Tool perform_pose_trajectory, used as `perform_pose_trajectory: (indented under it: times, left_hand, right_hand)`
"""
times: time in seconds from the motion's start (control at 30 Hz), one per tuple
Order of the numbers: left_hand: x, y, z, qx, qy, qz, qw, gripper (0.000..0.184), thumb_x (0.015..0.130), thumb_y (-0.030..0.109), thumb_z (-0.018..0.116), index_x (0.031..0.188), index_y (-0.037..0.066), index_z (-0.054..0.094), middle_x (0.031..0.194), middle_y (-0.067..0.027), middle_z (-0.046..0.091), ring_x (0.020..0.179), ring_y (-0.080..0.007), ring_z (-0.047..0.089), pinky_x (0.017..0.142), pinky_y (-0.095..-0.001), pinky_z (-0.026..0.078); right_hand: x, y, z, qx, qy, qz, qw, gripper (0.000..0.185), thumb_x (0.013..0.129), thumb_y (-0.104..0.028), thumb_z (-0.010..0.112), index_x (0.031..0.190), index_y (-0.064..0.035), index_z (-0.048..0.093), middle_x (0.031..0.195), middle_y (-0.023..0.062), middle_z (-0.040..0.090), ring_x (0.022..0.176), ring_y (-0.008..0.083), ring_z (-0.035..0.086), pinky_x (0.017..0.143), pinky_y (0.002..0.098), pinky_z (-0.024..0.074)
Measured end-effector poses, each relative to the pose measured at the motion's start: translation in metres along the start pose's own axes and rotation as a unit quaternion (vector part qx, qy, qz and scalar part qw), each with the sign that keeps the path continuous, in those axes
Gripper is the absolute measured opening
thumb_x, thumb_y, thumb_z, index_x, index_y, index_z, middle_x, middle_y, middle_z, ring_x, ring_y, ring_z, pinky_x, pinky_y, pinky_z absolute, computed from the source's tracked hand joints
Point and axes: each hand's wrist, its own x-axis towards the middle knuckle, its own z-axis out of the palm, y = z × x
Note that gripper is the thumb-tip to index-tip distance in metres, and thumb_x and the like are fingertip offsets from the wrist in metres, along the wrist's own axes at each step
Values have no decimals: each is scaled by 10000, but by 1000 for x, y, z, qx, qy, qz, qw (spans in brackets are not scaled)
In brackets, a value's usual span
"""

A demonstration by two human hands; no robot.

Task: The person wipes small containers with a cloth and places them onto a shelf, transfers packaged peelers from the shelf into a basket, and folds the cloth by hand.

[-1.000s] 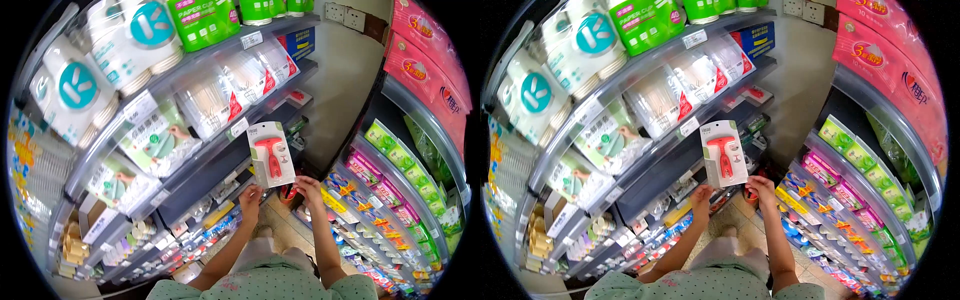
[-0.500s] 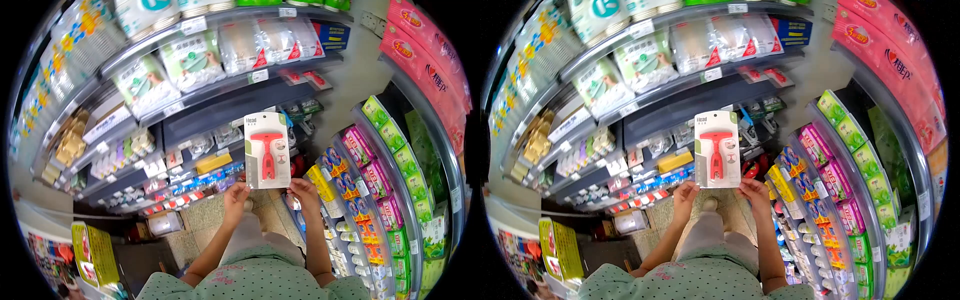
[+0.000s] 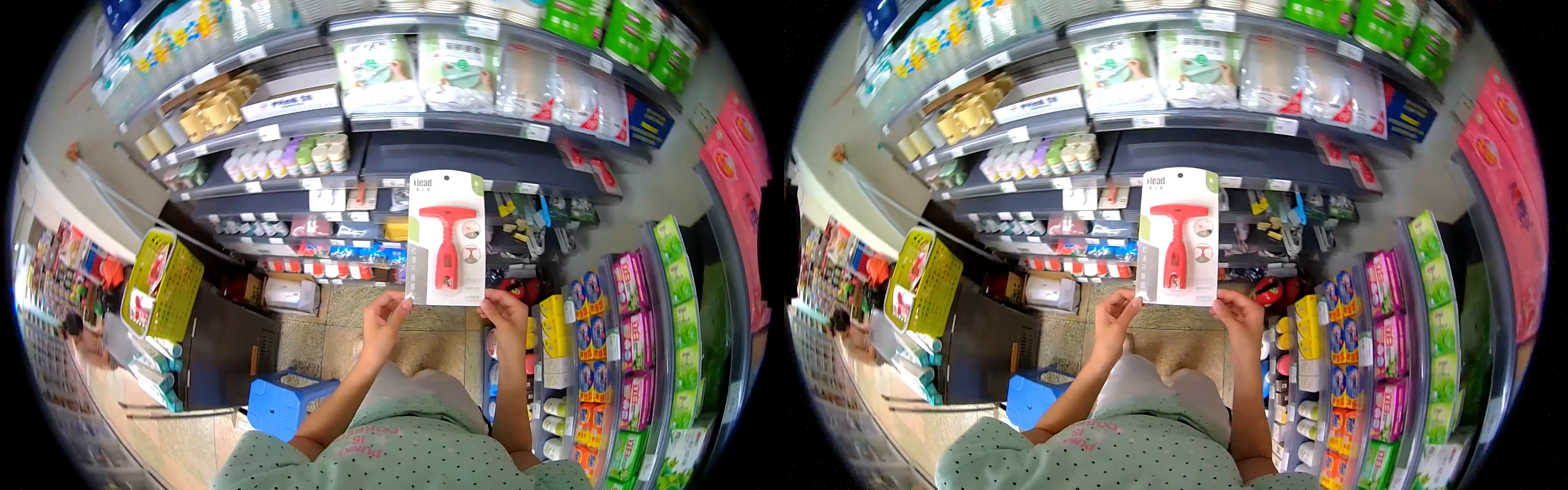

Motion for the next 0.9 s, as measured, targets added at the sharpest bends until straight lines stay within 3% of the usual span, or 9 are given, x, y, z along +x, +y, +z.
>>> perform_pose_trajectory:
  times: [0.27,0.57,0.9]
  left_hand:
    - [-8,31,-53,-38,76,2,996,86,887,50,635,953,-2,654,877,-27,677,833,-65,596,780,-216,443]
    - [-25,60,-159,-72,162,36,984,118,871,45,657,975,-12,665,885,-33,693,776,-49,599,725,-191,457]
    - [-23,101,-291,-125,194,34,972,199,864,20,627,1061,-12,625,895,-39,692,826,-73,605,812,-221,440]
  right_hand:
    - [10,0,64,-11,-64,-3,998,208,828,20,666,1029,61,631,897,70,661,784,113,617,719,227,500]
    - [19,25,180,-28,-179,1,983,175,834,23,658,1003,59,630,893,53,654,773,99,607,717,208,489]
    - [14,51,328,-30,-244,8,969,167,833,10,660,992,52,633,885,46,650,780,92,597,723,212,477]
